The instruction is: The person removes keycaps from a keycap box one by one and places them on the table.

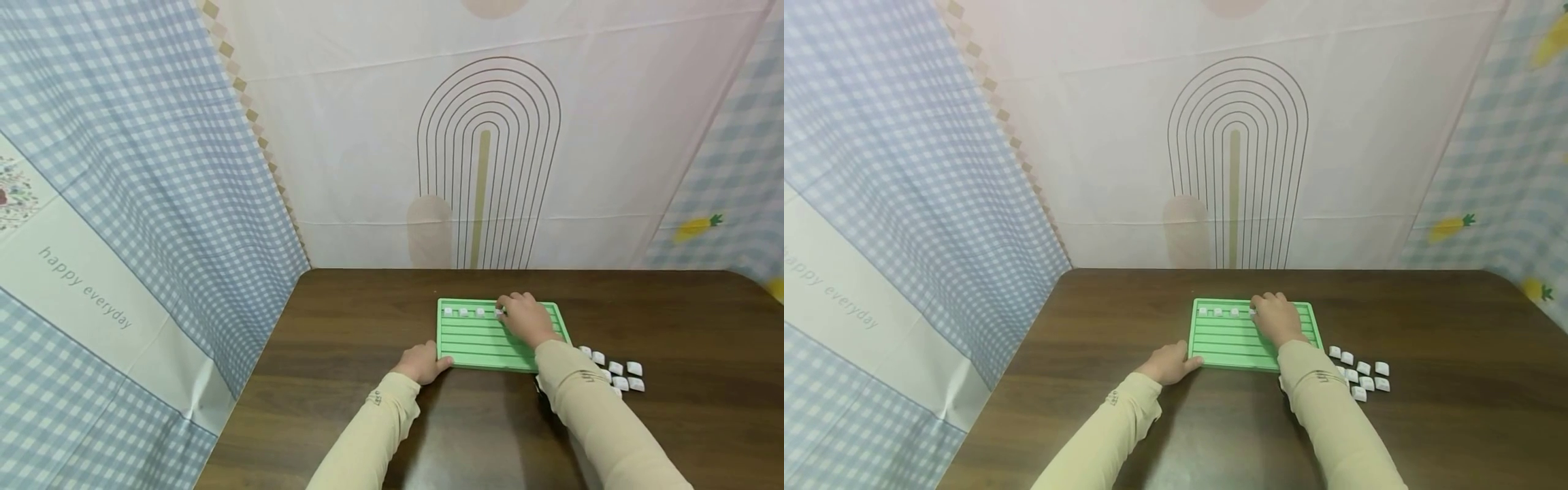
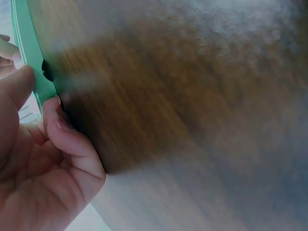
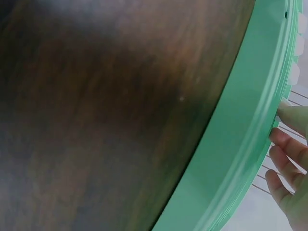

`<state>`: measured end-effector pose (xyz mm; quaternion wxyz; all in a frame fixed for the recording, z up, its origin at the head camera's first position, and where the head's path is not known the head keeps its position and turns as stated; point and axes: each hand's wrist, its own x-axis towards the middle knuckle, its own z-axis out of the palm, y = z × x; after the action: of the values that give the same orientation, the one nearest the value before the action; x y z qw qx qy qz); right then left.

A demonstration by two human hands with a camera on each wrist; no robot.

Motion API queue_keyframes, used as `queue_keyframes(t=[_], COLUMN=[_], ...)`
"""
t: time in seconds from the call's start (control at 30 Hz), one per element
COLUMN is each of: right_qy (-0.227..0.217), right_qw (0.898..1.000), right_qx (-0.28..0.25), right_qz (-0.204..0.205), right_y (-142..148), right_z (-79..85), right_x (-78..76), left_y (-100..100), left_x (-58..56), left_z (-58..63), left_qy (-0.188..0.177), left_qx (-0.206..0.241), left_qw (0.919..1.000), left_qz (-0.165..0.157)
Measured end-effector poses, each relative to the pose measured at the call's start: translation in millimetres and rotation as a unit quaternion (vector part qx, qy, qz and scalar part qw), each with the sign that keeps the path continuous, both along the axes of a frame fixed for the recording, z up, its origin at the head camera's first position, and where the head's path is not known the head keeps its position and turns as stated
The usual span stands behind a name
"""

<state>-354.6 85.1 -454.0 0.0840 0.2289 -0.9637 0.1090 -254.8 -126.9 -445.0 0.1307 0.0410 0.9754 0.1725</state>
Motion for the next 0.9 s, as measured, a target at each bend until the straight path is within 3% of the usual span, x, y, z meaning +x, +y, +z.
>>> queue_keyframes(t=[0.27, 0.43, 0.67, 0.9], right_qy=[-0.016, 0.009, 0.048, 0.030], right_qw=[0.999, 1.000, 0.998, 0.999], right_qx=[-0.036, -0.019, 0.021, 0.027], right_qz=[-0.014, 0.015, 0.045, 0.007], right_y=[12, 32, 80, 126], right_z=[14.4, 33.3, 50.9, 39.3], right_x=[6.8, 22.3, 60.5, 106.6], left_y=[3, 0, -2, -3], left_x=[0.6, 2.2, 1.1, 2.7], left_z=[-0.9, -1.8, -0.4, -0.4], left_qy=[-0.002, -0.003, -0.008, -0.007], left_qx=[0.015, 0.024, 0.030, 0.044], left_qw=[0.9999, 0.9997, 0.9995, 0.9990], left_qz=[-0.003, 0.003, 0.000, -0.006])
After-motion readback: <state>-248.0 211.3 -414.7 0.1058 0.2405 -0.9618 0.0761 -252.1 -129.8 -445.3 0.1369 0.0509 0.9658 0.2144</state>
